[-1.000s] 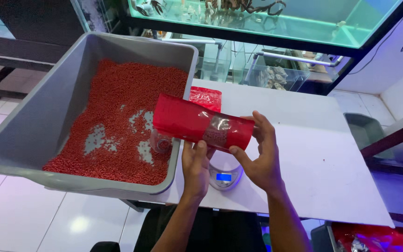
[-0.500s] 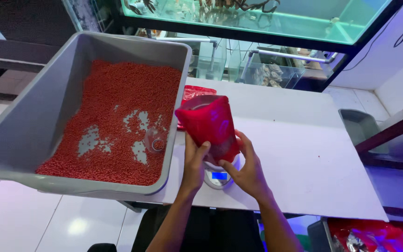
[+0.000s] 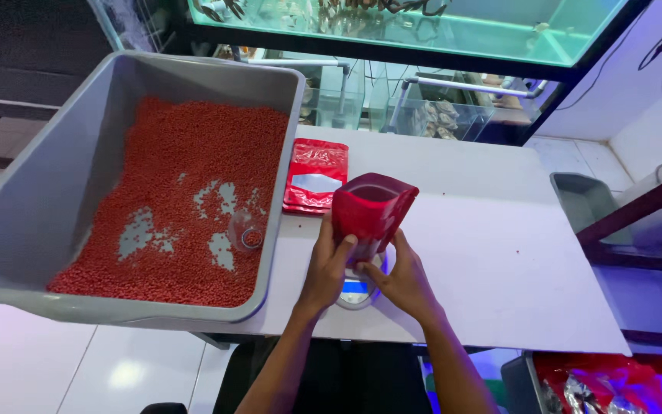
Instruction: The person scoops red fish food from a large bin into a red bag using a plastic bottle, weighs the bag on a digital scale, and seals the bag before placing it in a tray with other filled bags.
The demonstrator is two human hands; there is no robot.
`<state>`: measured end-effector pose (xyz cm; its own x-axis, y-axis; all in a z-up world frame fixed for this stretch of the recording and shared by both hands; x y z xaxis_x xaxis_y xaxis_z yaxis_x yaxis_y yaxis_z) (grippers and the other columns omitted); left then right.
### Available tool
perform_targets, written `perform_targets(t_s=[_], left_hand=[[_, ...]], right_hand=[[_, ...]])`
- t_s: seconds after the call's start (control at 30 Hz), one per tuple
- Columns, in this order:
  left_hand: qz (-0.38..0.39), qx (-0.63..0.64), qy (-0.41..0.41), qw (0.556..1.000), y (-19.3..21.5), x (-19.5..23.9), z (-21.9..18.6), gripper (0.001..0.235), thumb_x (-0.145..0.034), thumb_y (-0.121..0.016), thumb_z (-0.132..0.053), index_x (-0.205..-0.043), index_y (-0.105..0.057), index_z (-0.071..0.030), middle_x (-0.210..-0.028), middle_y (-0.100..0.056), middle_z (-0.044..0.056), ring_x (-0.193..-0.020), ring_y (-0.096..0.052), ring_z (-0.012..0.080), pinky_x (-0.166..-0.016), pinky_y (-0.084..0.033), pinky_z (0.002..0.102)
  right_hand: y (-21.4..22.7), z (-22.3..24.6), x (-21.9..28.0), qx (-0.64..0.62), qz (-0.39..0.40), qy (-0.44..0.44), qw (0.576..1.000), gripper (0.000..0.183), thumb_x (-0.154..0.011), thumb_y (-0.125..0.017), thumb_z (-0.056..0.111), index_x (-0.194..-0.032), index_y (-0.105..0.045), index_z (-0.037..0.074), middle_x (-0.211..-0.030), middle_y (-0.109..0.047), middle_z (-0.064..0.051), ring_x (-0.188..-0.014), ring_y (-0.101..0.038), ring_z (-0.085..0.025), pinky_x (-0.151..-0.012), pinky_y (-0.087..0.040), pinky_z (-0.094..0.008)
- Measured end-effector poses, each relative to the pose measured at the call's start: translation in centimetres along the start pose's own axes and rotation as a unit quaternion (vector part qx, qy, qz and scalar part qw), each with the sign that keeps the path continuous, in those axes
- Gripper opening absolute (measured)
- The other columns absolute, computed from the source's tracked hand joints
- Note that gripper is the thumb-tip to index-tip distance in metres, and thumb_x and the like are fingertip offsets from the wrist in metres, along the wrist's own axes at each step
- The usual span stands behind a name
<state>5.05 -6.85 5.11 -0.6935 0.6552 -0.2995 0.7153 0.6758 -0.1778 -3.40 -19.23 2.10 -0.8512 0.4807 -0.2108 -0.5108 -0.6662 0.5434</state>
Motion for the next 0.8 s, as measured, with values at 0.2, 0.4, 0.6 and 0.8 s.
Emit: perform_targets(t_s=[0.2,0.4,0.6,0.8], left_hand=[[-0.004,0.017,-0.026,0.999,0.5,0.0,-0.3,0.08,-0.114,-0.055,-0.041,-0.181,-0.029,-0.005,-0.175,-0.05,0.029,-0.167,-0.04,0.0485,-0.137,-0.029,0.066],[-0.008,0.007,-0.048,0.999,1.0,0.0,-0.9,0.074,-0.114,-0.055,-0.041,-0.178,-0.038,-0.008,-0.169,-0.056,0.022,-0.165,-0.044,0.039,-0.138,-0.032,0.062],[0.002,0.007,-0.043,0.999,0.8,-0.1,-0.7,0.082,-0.11,-0.057,-0.048,-0.178,-0.037,-0.008,-0.166,-0.058,0.023,-0.163,-0.047,0.0427,-0.135,-0.036,0.065],[0.004,0.008,-0.047,0.999,0.7,-0.4,0.2,0.08,-0.11,-0.058,-0.045,-0.179,-0.037,-0.011,-0.167,-0.057,0.021,-0.163,-0.047,0.0428,-0.134,-0.036,0.066]], right_hand=[[0.9,0.5,0.1,-0.047,-0.02,0.0,0.999,0.08,-0.098,-0.089,0.026,-0.164,-0.052,0.002,-0.155,-0.069,-0.03,-0.158,-0.054,-0.053,-0.134,-0.039,-0.069],[1.7,1.5,0.1,-0.079,-0.035,0.03,0.996,0.073,-0.103,-0.083,0.02,-0.168,-0.051,0.005,-0.157,-0.068,-0.027,-0.158,-0.055,-0.05,-0.134,-0.039,-0.067],[1.7,0.7,0.0,-0.095,-0.038,0.044,0.994,0.074,-0.105,-0.082,0.021,-0.169,-0.05,0.003,-0.158,-0.067,-0.028,-0.156,-0.056,-0.051,-0.133,-0.039,-0.067],[1.8,1.0,0.0,-0.108,-0.038,0.054,0.992,0.074,-0.106,-0.08,0.022,-0.17,-0.048,0.003,-0.158,-0.066,-0.029,-0.156,-0.056,-0.051,-0.134,-0.038,-0.067]])
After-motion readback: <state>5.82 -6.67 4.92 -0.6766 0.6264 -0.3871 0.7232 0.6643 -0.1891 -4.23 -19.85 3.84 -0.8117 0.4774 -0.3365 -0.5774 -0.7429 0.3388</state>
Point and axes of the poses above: each hand's wrist, its own x-axis away from the middle knuckle, its own y-axis out of the back of the hand, z = x × y, the point moved 10 cm from there along -x, towards the middle knuckle
